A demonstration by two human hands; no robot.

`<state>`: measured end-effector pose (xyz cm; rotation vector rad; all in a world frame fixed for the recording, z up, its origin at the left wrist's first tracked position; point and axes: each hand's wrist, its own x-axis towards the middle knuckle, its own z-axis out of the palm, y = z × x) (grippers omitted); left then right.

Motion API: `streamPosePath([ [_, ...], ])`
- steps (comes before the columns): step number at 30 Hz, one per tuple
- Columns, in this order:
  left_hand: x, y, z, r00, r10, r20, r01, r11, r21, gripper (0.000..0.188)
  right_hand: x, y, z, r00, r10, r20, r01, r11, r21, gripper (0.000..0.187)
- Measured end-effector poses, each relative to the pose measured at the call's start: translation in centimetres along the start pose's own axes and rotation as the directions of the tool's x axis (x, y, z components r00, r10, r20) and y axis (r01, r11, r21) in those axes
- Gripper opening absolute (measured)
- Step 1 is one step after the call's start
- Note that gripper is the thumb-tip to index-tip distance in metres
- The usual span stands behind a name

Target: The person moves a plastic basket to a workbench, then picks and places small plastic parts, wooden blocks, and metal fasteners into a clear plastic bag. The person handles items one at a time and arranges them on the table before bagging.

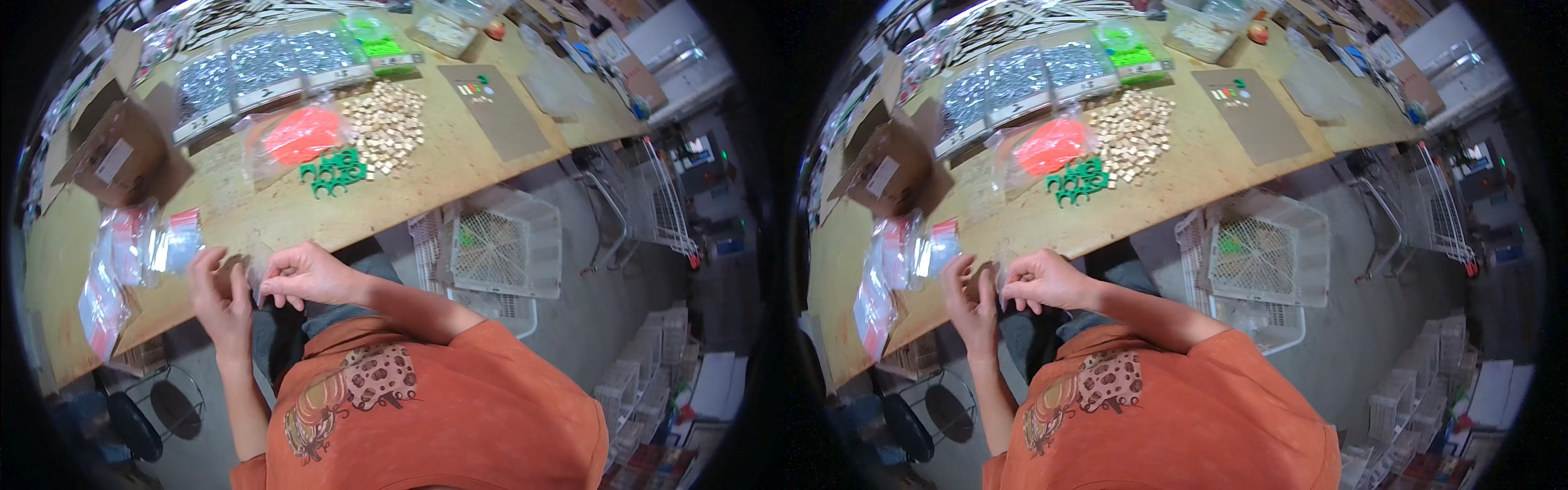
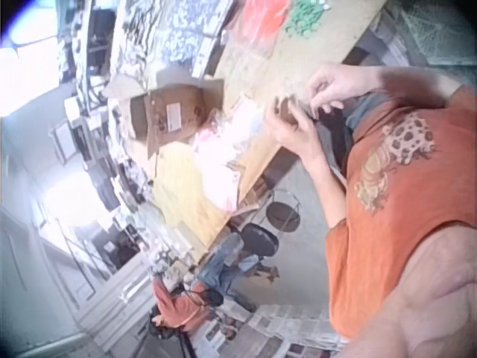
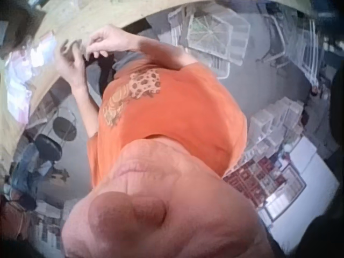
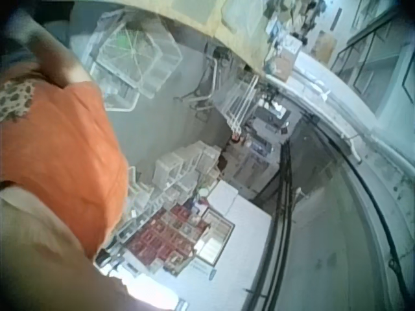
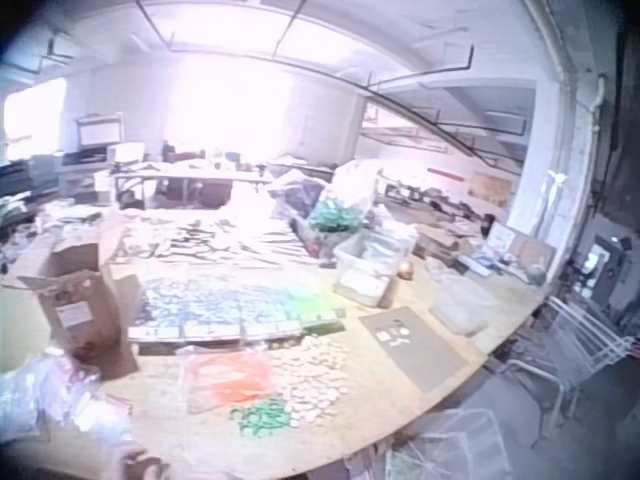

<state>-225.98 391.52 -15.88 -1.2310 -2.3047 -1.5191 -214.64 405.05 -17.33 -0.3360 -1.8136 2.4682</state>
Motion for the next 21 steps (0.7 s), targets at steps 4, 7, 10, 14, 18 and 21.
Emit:
streamPosePath([
  [4,-0.7,2.9,-0.6,0.956,-0.153,0.251,0.228,0.925,-0.304,0.024,-0.9,0.6,-0.2,0.99,-0.045,-0.136,0.058,0.994,0.097,0.012],
  [7,-1.9,3.3,-0.4,0.908,-0.197,0.371,0.297,0.926,-0.234,0.024,-1.7,-0.9,0.5,0.985,-0.081,-0.155,0.088,0.995,0.038,0.012],
  [10,-2.5,2.6,-0.3,0.849,-0.292,0.441,0.443,0.848,-0.291,0.016,-2.1,0.6,0.3,0.981,-0.116,-0.153,0.127,0.99,0.064,0.014],
  [14,-2.6,1.8,-0.2,0.824,-0.233,0.516,0.453,0.819,-0.352,0.006,-3.4,0.7,-0.2,0.988,-0.048,-0.147,0.059,0.995,0.077,0.014],
  [18,-3.0,1.4,-0.1,0.83,-0.202,0.519,0.418,0.842,-0.341,0.005,-3.7,1.0,-0.4,0.992,-0.033,-0.126,0.045,0.995,0.09,0.015],
  [21,-3.0,2.5,0.4,0.887,-0.156,0.434,0.262,0.945,-0.194,0.007,-3.5,1.4,0.0,0.985,-0.019,-0.169,0.03,0.998,0.063,0.016],
])
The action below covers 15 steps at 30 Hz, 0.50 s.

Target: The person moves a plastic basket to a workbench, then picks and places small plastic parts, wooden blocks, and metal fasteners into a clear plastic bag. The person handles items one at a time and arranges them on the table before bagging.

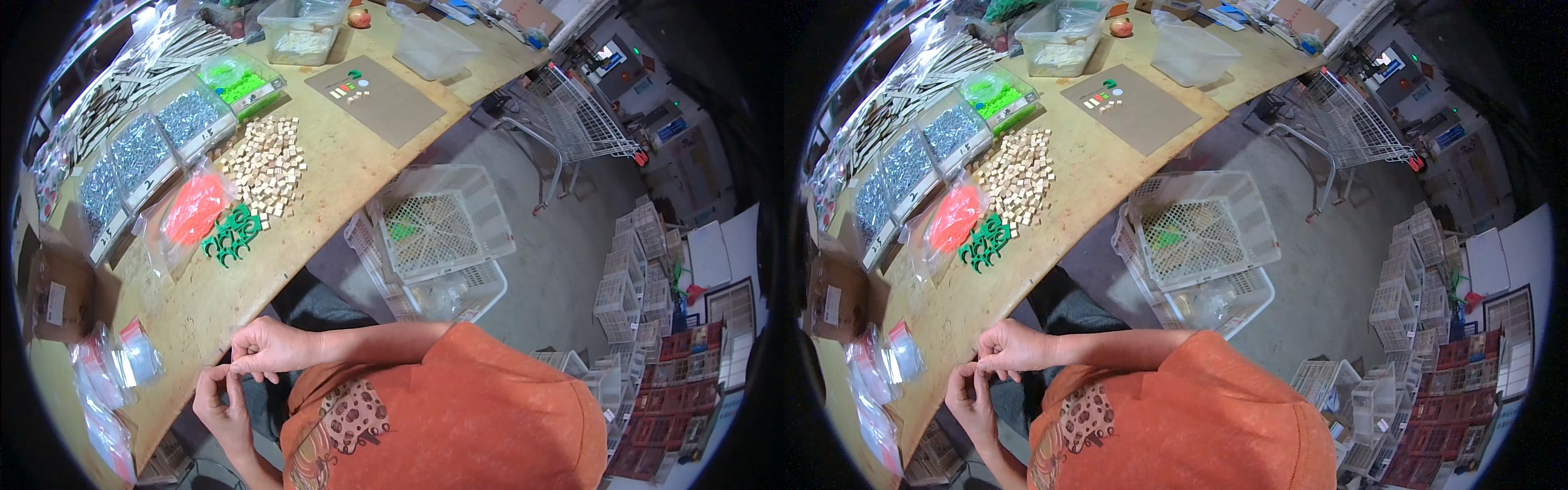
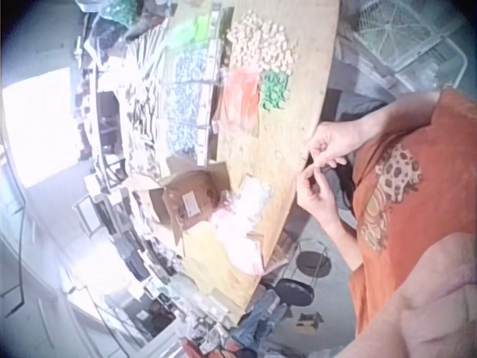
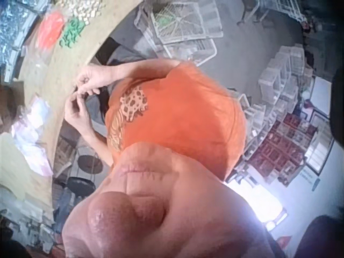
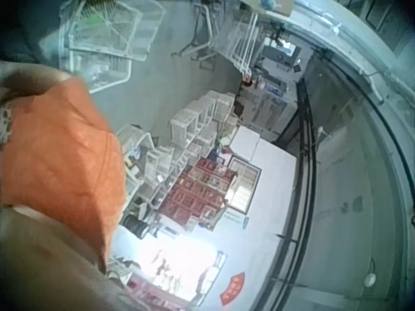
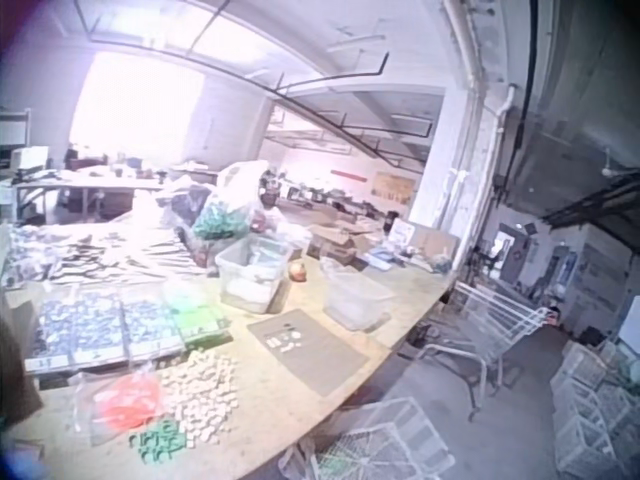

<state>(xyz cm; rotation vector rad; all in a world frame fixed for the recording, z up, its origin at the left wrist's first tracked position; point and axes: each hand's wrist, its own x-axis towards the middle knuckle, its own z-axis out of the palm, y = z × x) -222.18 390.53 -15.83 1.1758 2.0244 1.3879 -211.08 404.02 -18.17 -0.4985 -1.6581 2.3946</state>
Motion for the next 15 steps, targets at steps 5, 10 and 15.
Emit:
streamPosePath([
  [5,-0.1,-0.7,0.7,0.991,0.067,-0.117,-0.037,0.968,0.247,0.008,-0.1,-0.2,0.8,0.997,0.046,-0.069,-0.056,0.986,-0.155,0.019],
  [10,0.3,-0.2,0.3,0.968,0.247,-0.038,-0.212,0.891,0.401,0.007,0.1,-0.5,0.6,0.993,0.074,-0.093,-0.089,0.982,-0.167,0.029],
  [15,0.7,0.6,0.3,0.914,0.36,0.189,-0.405,0.773,0.488,0.017,0.6,-0.4,-0.8,0.992,0.088,-0.085,-0.096,0.991,-0.091,0.032],
])
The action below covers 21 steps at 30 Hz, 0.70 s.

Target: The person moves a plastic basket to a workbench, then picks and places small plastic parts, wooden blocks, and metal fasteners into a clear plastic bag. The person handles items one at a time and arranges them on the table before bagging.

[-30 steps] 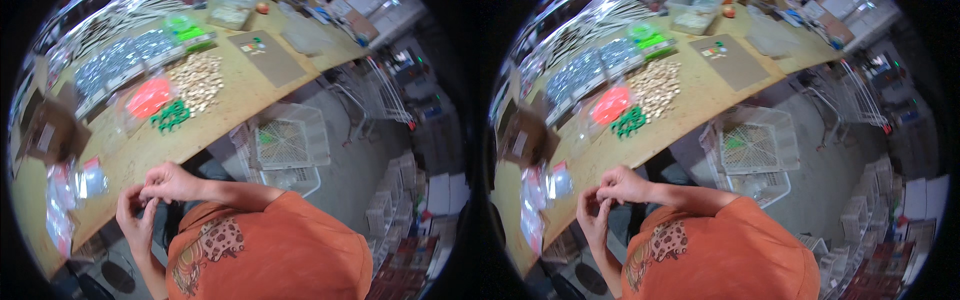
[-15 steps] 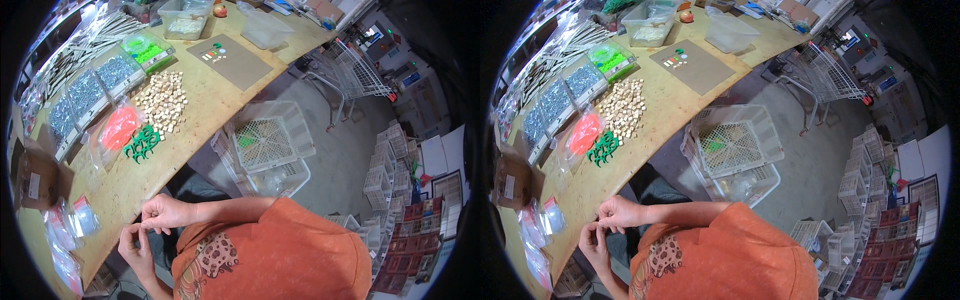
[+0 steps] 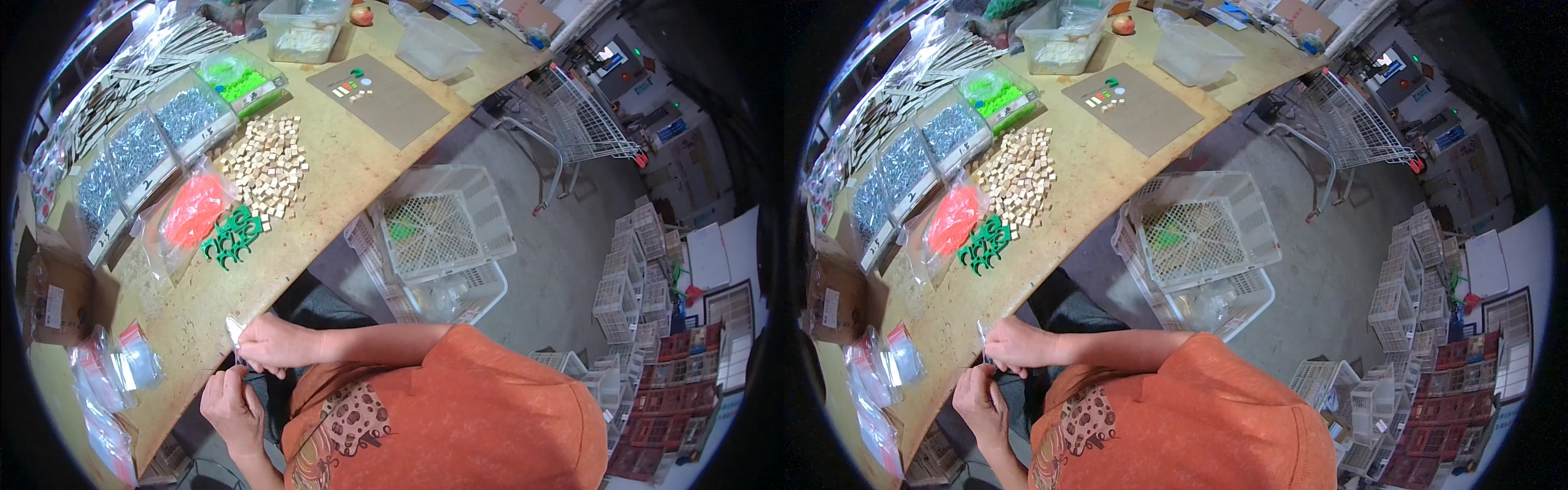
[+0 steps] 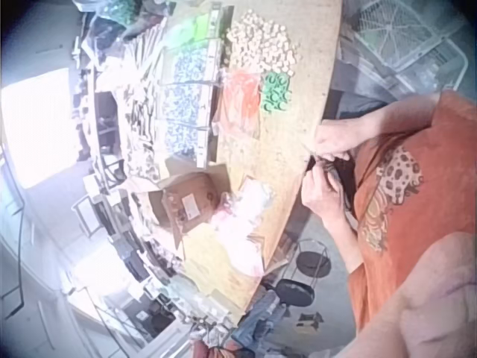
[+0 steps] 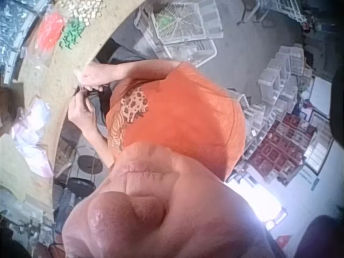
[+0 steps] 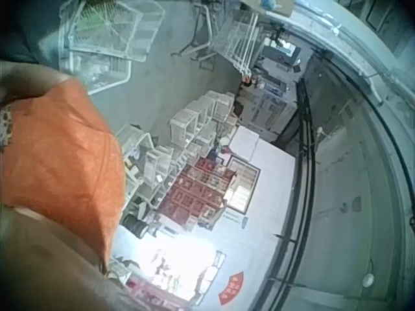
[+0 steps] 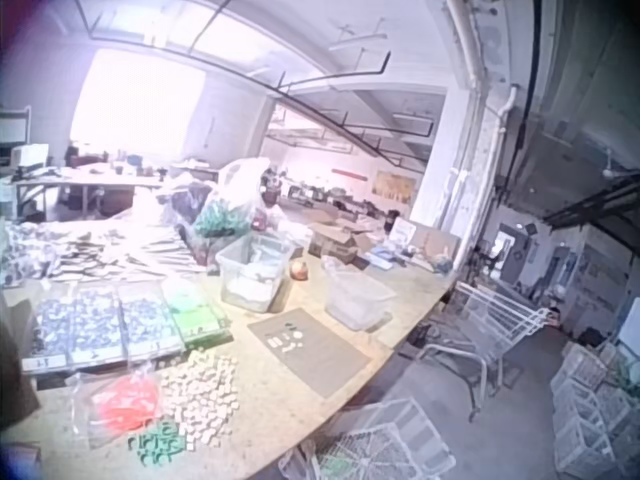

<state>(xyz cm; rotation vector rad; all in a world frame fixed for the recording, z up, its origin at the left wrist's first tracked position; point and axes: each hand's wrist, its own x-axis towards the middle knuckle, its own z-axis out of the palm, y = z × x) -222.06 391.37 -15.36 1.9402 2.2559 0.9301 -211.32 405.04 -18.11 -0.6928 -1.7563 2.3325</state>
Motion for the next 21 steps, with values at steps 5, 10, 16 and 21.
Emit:
streamPosePath([
  [5,0.5,1.1,-0.7,0.976,-0.127,0.177,0.194,0.875,-0.444,0.007,0.0,0.1,-1.3,0.985,0.113,0.13,-0.13,0.982,0.134,0.034],
  [10,0.9,0.3,0.6,0.996,-0.085,0.028,0.09,0.965,-0.247,0.012,-0.2,-1.0,-2.3,0.975,0.153,0.159,-0.15,0.988,-0.028,0.032],
  [16,-0.2,0.1,0.0,0.978,-0.05,0.202,0.159,0.807,-0.569,0.007,0.1,-1.1,-3.5,0.893,0.325,0.311,-0.299,0.946,-0.129,0.034],
  [21,1.2,-0.1,0.3,0.997,-0.07,-0.023,0.065,0.98,-0.186,0.007,-0.5,-1.2,-4.2,0.989,0.072,0.129,-0.062,0.995,-0.082,0.029],
])
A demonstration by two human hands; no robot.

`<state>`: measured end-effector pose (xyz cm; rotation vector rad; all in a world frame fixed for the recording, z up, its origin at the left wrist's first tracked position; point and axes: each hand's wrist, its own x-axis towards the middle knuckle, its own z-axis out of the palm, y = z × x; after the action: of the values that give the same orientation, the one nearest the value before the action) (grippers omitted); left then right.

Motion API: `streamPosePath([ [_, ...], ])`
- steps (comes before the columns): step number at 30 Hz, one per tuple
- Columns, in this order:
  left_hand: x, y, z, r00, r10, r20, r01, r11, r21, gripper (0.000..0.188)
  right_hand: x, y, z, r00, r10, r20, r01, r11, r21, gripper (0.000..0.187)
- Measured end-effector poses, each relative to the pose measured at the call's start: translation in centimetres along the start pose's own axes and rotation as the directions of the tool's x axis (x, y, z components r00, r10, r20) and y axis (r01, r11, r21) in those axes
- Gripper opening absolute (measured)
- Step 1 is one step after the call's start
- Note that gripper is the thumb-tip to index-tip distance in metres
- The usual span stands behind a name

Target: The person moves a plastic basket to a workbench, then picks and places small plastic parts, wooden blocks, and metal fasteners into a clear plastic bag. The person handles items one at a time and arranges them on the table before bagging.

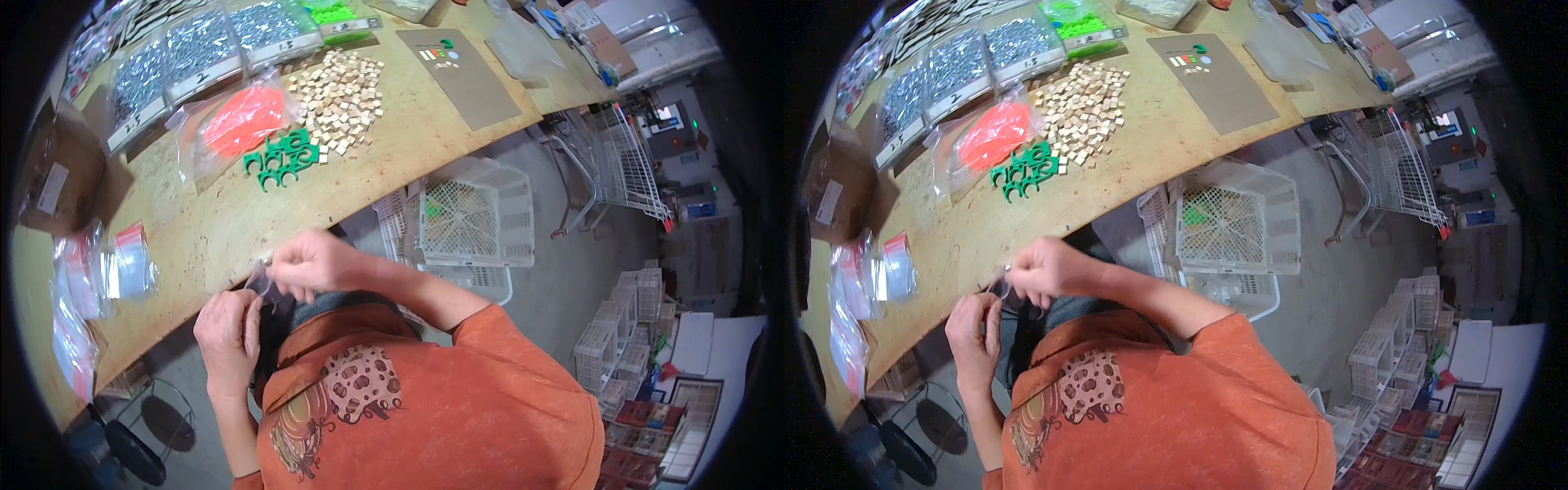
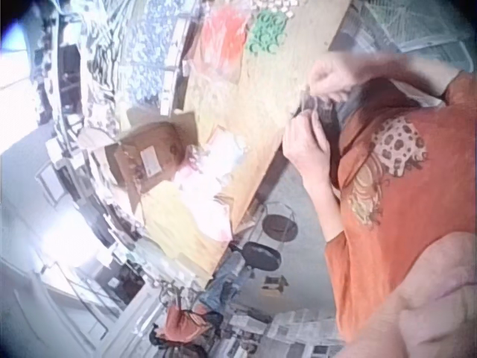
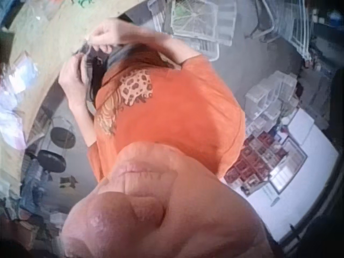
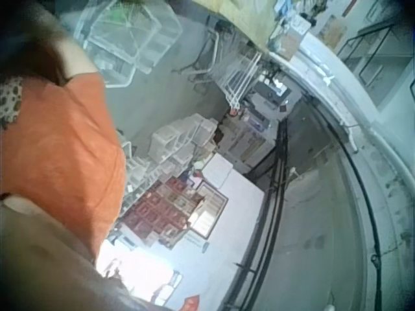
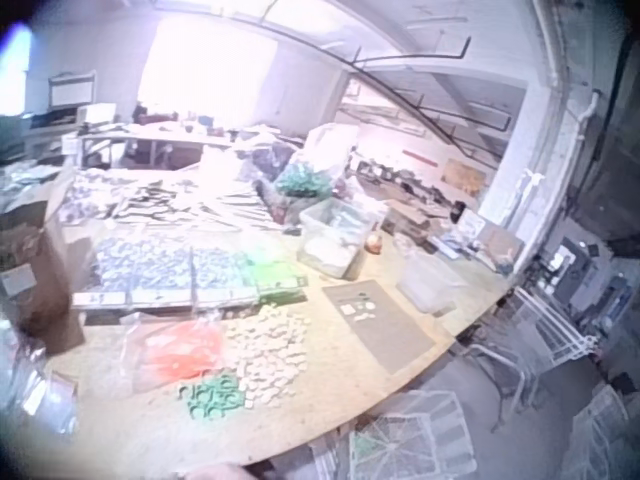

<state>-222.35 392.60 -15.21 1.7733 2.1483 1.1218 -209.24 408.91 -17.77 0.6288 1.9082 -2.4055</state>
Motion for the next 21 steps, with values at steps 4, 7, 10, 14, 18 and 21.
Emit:
streamPosePath([
  [4,-1.0,-0.4,0.0,0.994,-0.1,-0.043,0.096,0.992,-0.088,0.007,0.9,-1.8,-2.6,0.755,-0.557,-0.347,0.234,0.722,-0.651,0.006],
  [7,-1.4,-0.9,0.3,0.99,-0.131,-0.056,0.126,0.988,-0.088,0.007,1.5,-2.4,-5.7,0.618,-0.739,-0.268,-0.004,0.338,-0.941,0.011],
  [10,-1.3,-0.8,0.3,0.988,-0.14,-0.06,0.134,0.987,-0.091,0.007,2.3,-2.1,-7.4,0.653,-0.719,-0.238,-0.068,0.257,-0.964,0.012],
  [14,-1.2,-1.0,0.0,0.988,-0.133,-0.074,0.126,0.988,-0.093,0.007,2.9,-2.1,-7.5,0.639,-0.729,-0.247,-0.012,0.312,-0.95,0.012],
  [18,-0.3,-0.6,-0.3,0.988,-0.111,-0.106,0.101,0.991,-0.088,0.007,2.9,-2.4,-8.5,0.624,-0.704,-0.339,0.142,0.529,-0.837,0.018],
  [21,0.5,-0.7,-0.3,0.987,-0.059,-0.148,0.055,0.998,-0.033,0.007,2.4,-3.5,-7.6,0.749,-0.463,-0.474,0.33,0.881,-0.339,0.015],
])
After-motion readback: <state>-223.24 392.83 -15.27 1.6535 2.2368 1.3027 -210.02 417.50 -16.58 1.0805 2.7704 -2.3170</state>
